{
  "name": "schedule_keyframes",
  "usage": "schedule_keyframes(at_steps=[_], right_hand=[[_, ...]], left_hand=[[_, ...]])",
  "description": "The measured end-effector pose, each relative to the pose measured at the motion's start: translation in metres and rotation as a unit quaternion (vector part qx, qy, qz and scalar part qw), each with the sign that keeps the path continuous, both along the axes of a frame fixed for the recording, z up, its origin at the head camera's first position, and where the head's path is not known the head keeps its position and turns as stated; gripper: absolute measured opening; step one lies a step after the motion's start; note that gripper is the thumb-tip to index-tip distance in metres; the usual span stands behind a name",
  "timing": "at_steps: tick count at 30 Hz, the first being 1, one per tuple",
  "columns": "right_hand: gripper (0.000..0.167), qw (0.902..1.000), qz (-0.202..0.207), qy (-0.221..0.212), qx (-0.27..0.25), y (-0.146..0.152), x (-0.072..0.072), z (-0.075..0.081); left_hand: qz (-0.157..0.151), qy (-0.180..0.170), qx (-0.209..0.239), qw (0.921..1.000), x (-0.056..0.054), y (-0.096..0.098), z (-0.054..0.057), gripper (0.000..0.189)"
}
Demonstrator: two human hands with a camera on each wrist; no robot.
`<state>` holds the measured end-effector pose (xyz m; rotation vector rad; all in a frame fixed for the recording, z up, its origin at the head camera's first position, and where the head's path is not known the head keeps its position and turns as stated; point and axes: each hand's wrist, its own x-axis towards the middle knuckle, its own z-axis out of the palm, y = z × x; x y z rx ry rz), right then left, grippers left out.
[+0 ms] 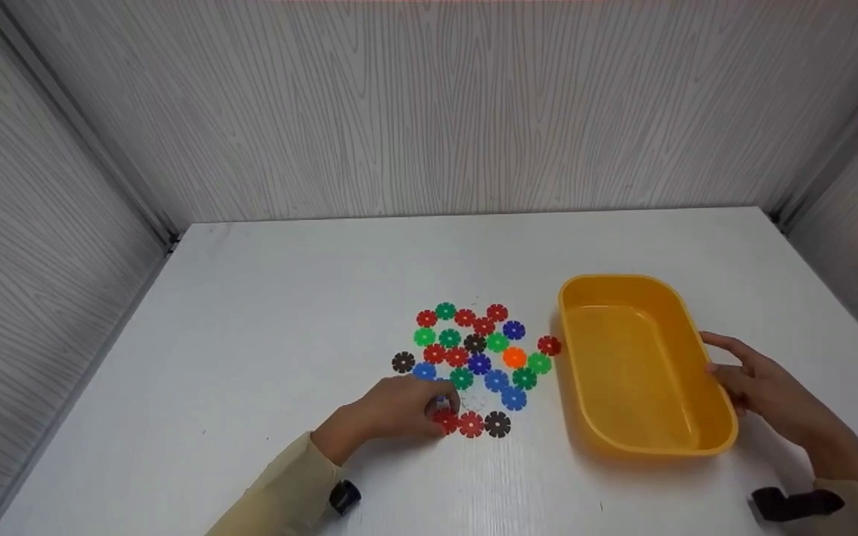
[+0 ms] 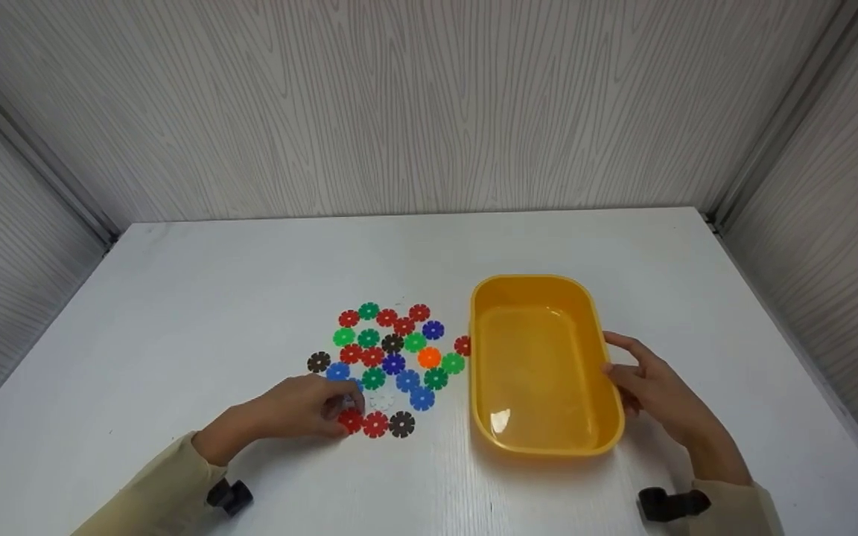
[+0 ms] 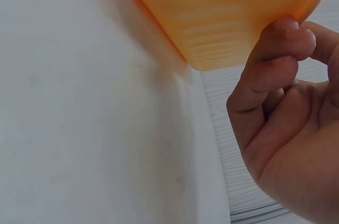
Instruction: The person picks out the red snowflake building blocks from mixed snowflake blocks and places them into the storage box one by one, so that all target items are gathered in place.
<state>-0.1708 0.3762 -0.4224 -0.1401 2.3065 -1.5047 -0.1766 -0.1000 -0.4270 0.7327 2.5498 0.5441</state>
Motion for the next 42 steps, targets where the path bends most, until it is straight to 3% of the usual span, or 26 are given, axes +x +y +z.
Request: schedule_keyframes(at_steps=[7, 13, 19, 23, 28, 33, 40, 42], right_hand=[[0.055, 1.0, 0.0, 0.005, 0.001, 0.0, 0.0, 0.0], [0.054, 0.9998, 0.008, 0.016, -0.006, 0.0, 0.001, -0.001], [0.055, 1.0, 0.0, 0.004, -0.004, 0.0, 0.0, -0.003], [0.055, 1.0, -0.001, 0.007, -0.004, 0.001, 0.0, -0.003], [0.053, 0.9998, 0.003, 0.02, -0.001, 0.0, 0.002, -0.001], [0.055, 0.9999, -0.002, 0.013, 0.005, -0.002, 0.003, 0.0], [0.055, 0.9999, -0.002, 0.013, -0.003, 0.0, 0.003, -0.001], [0.055, 0.9999, -0.003, 0.015, -0.005, 0.001, 0.003, -0.002]], left_hand=[[-0.019, 0.056, 0.001, 0.9982, 0.002, 0.0, 0.0, 0.029], [-0.024, 0.059, -0.001, 0.9979, 0.004, -0.001, -0.001, 0.028], [0.009, 0.0, 0.022, 0.9997, 0.003, -0.003, -0.001, 0.028], [0.04, -0.055, 0.061, 0.9958, 0.001, -0.006, -0.003, 0.029], [0.06, -0.119, 0.143, 0.9807, -0.001, -0.01, -0.003, 0.028], [0.056, -0.145, 0.226, 0.9616, -0.001, -0.011, -0.002, 0.026], [0.057, -0.187, 0.325, 0.9251, -0.007, 0.001, 0.01, 0.03], [0.061, -0.192, 0.341, 0.9182, -0.009, 0.007, 0.015, 0.032]])
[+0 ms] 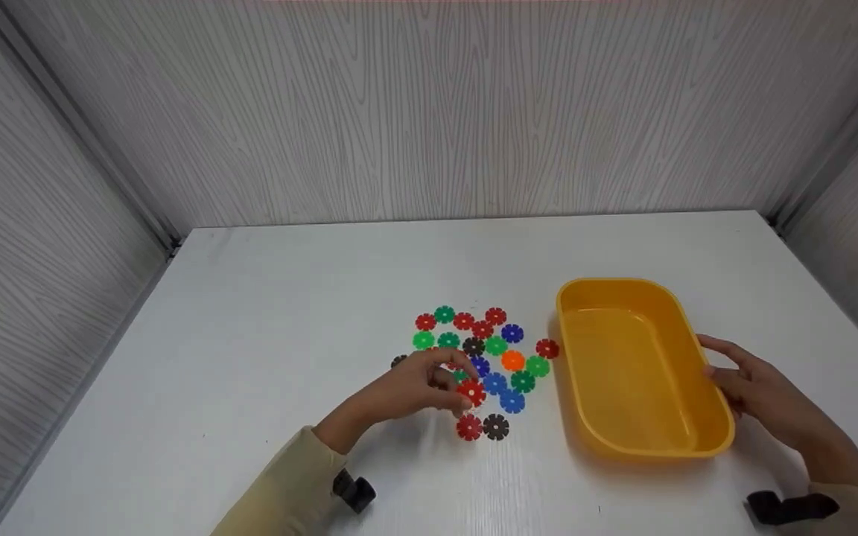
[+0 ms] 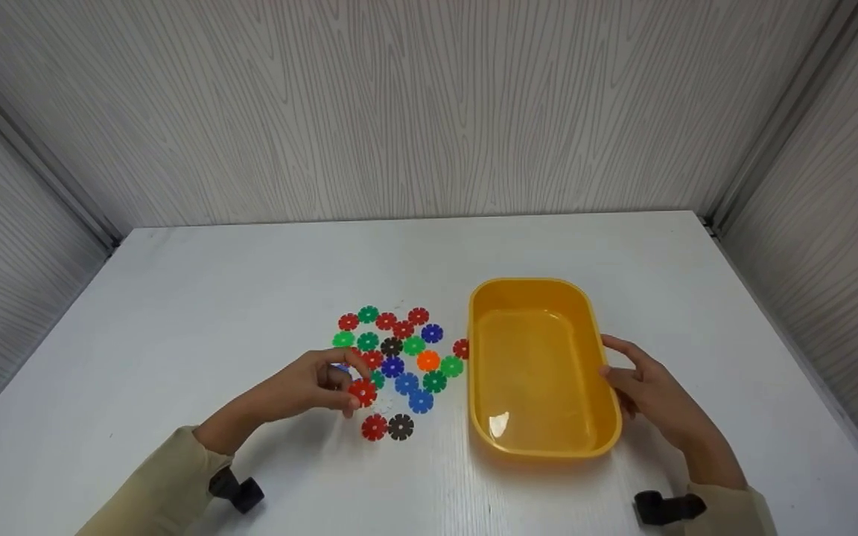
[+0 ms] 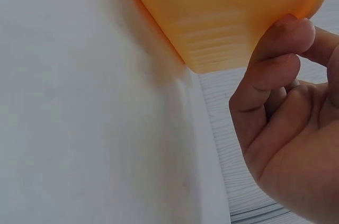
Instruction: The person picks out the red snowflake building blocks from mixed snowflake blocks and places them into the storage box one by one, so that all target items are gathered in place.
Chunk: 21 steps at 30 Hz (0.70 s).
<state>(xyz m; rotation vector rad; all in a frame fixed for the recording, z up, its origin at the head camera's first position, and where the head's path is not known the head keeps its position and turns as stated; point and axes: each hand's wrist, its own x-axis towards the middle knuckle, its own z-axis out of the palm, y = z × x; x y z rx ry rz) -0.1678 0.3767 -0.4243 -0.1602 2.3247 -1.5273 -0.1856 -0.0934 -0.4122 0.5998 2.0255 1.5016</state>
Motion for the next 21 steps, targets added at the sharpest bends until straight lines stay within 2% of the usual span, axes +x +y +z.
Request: schedule_keyframes(at_steps=[5, 9, 14, 21], right_hand=[[0.055, 1.0, -0.002, -0.004, 0.0, 0.0, 0.0, 0.0], [0.055, 1.0, 0.002, -0.003, -0.001, -0.001, 0.0, 0.001], [0.055, 0.9999, 0.001, -0.01, -0.002, -0.003, -0.001, 0.001], [0.057, 0.9999, 0.008, -0.011, 0.001, -0.007, -0.004, 0.0]], left_hand=[[0.002, -0.001, 0.02, 0.9998, -0.002, 0.016, 0.012, 0.032], [-0.004, 0.01, 0.033, 0.9994, -0.002, 0.03, 0.017, 0.033], [-0.012, 0.005, 0.059, 0.9982, -0.005, 0.048, 0.018, 0.033], [-0.017, -0.037, 0.096, 0.9946, -0.003, 0.078, 0.011, 0.033]])
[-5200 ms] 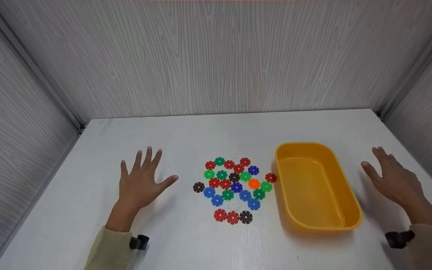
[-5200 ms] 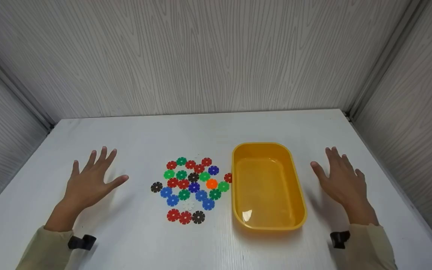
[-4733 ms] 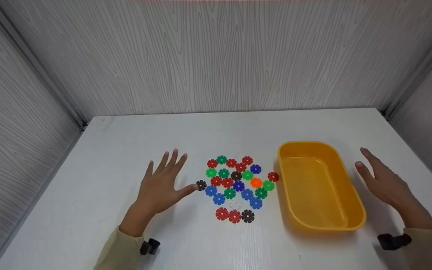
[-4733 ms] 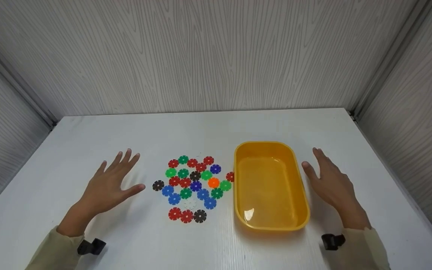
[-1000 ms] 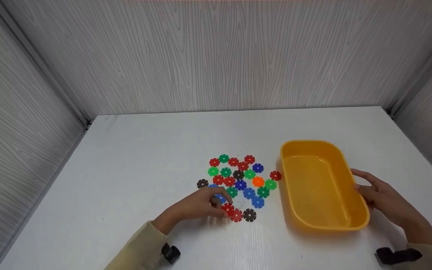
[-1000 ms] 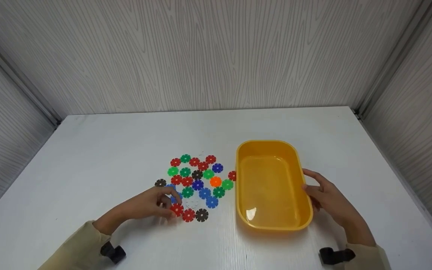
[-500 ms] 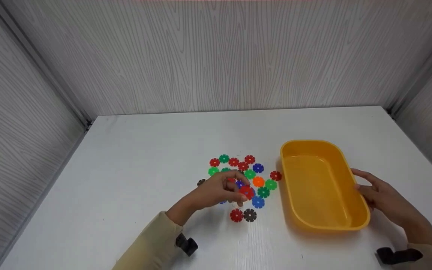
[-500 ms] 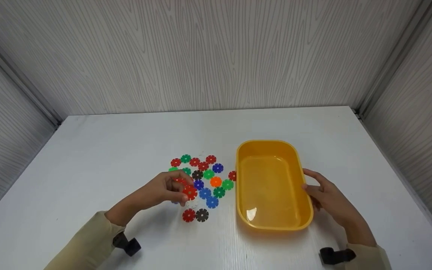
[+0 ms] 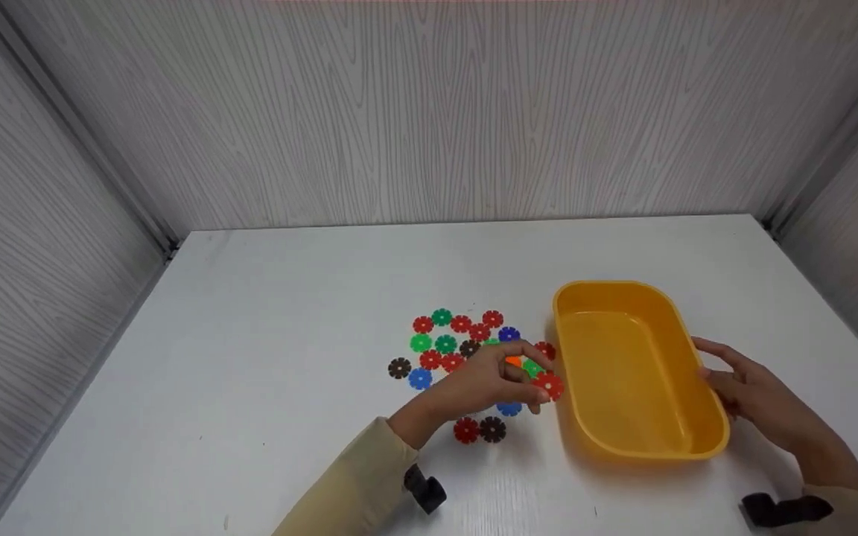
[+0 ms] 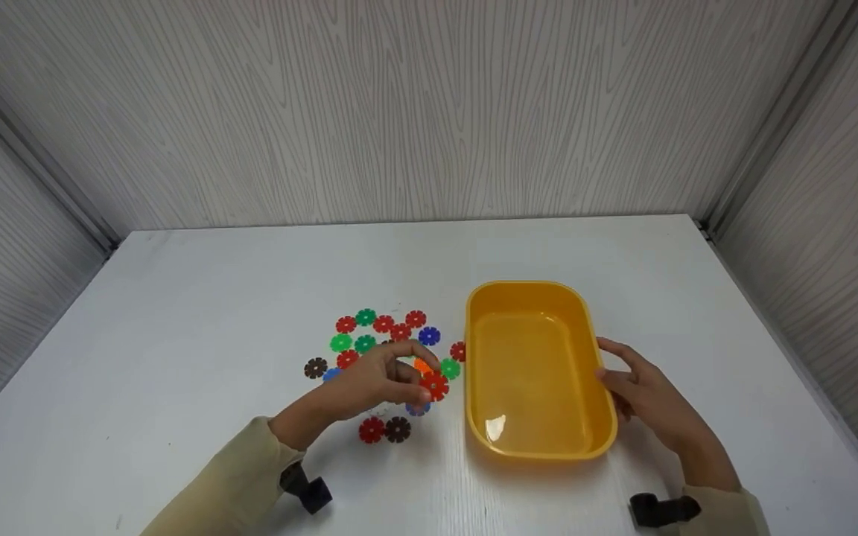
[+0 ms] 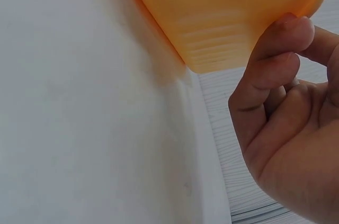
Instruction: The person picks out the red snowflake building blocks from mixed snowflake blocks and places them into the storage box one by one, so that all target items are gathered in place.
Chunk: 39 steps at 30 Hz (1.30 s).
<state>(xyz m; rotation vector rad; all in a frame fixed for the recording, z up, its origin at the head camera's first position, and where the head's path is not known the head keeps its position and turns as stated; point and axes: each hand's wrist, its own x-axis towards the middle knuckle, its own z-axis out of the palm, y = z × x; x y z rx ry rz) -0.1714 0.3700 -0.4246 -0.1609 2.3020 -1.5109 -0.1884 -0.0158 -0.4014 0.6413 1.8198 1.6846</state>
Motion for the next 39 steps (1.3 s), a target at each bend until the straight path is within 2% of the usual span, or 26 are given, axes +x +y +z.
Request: schedule_keyframes(at_steps=[5, 10, 14, 19, 25, 33, 39], right_hand=[[0.057, 1.0, -0.004, 0.002, -0.004, 0.0, 0.0, -0.001], [0.051, 0.9997, -0.002, 0.019, -0.015, 0.002, -0.001, -0.003], [0.054, 0.9999, -0.014, -0.002, -0.006, 0.001, -0.001, -0.003], [0.06, 0.9996, -0.02, -0.019, 0.008, 0.001, -0.001, -0.003], [0.059, 0.9992, -0.021, -0.031, 0.013, 0.002, -0.001, -0.003], [0.064, 0.9983, -0.028, -0.046, 0.023, -0.001, -0.003, -0.004], [0.049, 0.9999, -0.003, -0.012, -0.005, 0.001, -0.006, -0.006]], left_hand=[[0.009, -0.028, -0.003, 0.9996, 0.002, 0.023, 0.0, 0.026], [0.009, -0.015, -0.018, 0.9997, 0.0, 0.044, 0.007, 0.023], [0.001, -0.017, -0.019, 0.9997, -0.002, 0.06, 0.009, 0.022], [0.005, -0.017, -0.035, 0.9992, -0.002, 0.075, 0.009, 0.021], [0.018, -0.005, -0.07, 0.9973, -0.003, 0.083, 0.012, 0.02], [0.021, -0.023, -0.094, 0.9951, -0.005, 0.086, 0.012, 0.019], [0.013, -0.001, -0.101, 0.9948, -0.008, 0.088, 0.012, 0.019]])
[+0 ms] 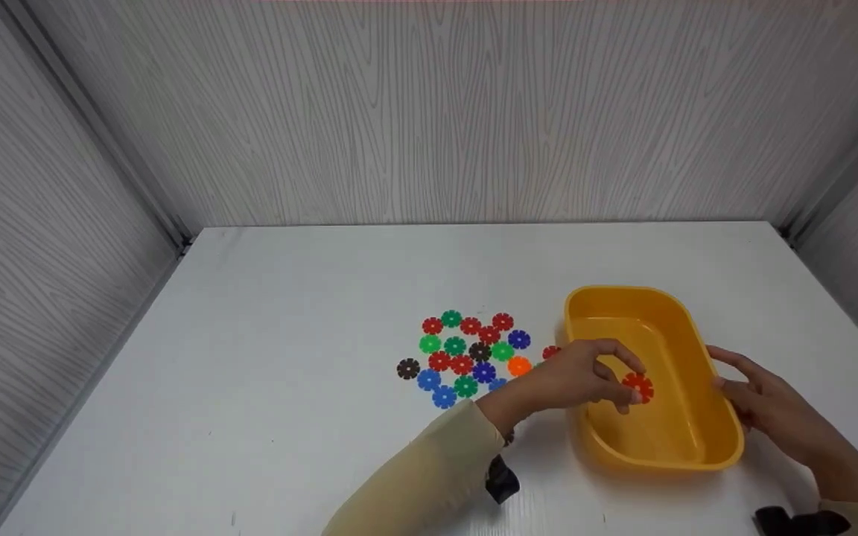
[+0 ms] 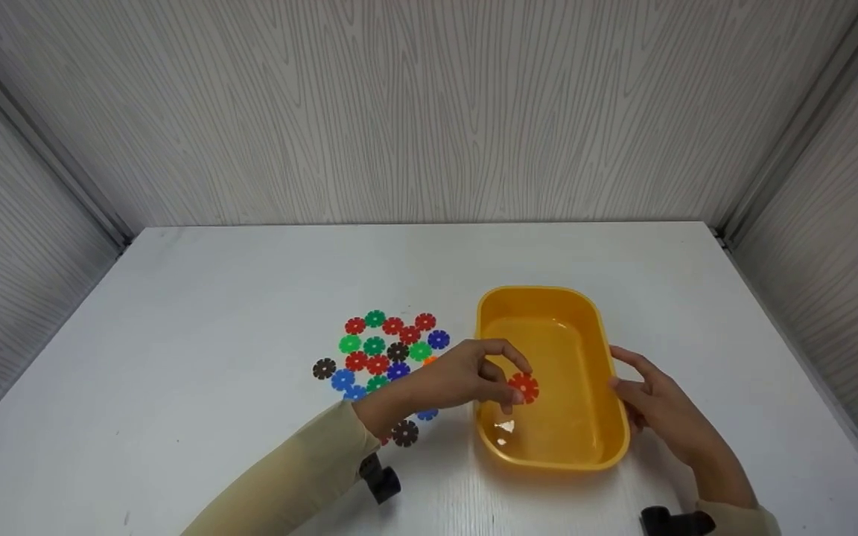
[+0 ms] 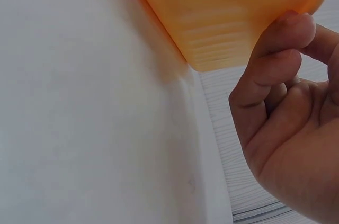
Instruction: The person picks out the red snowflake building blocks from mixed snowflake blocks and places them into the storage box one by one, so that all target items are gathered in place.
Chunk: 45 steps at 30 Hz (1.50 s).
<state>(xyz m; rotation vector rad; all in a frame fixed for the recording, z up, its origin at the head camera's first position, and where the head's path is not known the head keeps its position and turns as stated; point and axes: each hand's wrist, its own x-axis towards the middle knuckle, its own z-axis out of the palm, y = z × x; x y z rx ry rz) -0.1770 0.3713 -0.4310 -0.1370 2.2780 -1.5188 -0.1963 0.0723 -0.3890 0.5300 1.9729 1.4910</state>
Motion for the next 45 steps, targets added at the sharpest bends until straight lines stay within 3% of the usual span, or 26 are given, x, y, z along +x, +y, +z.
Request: schedule_keyframes(at_steps=[12, 20, 25, 33, 38, 45], right_hand=[[0.062, 0.9989, -0.024, -0.021, 0.033, -0.003, 0.002, 0.003], [0.067, 0.9986, -0.028, -0.031, 0.033, -0.004, 0.002, 0.002], [0.061, 0.9996, -0.017, -0.014, 0.015, -0.002, 0.002, 0.003], [0.058, 0.9999, -0.012, -0.01, 0.002, -0.002, 0.002, 0.001], [0.059, 0.9996, -0.02, -0.018, 0.01, -0.002, 0.001, 0.001], [0.056, 0.9999, -0.007, -0.011, 0.008, -0.002, 0.001, 0.002]], left_hand=[[-0.025, 0.001, 0.004, 0.9997, 0.005, 0.009, 0.007, 0.022], [-0.016, 0.049, 0.014, 0.9986, 0.003, -0.006, 0.005, 0.027], [-0.018, 0.079, 0.018, 0.9965, -0.004, -0.031, 0.004, 0.03], [-0.008, 0.12, -0.004, 0.9928, -0.009, -0.09, 0.0, 0.035], [-0.002, 0.129, -0.031, 0.9912, -0.005, -0.123, -0.001, 0.036], [-0.007, 0.125, -0.086, 0.9884, 0.003, -0.16, -0.017, 0.039]])
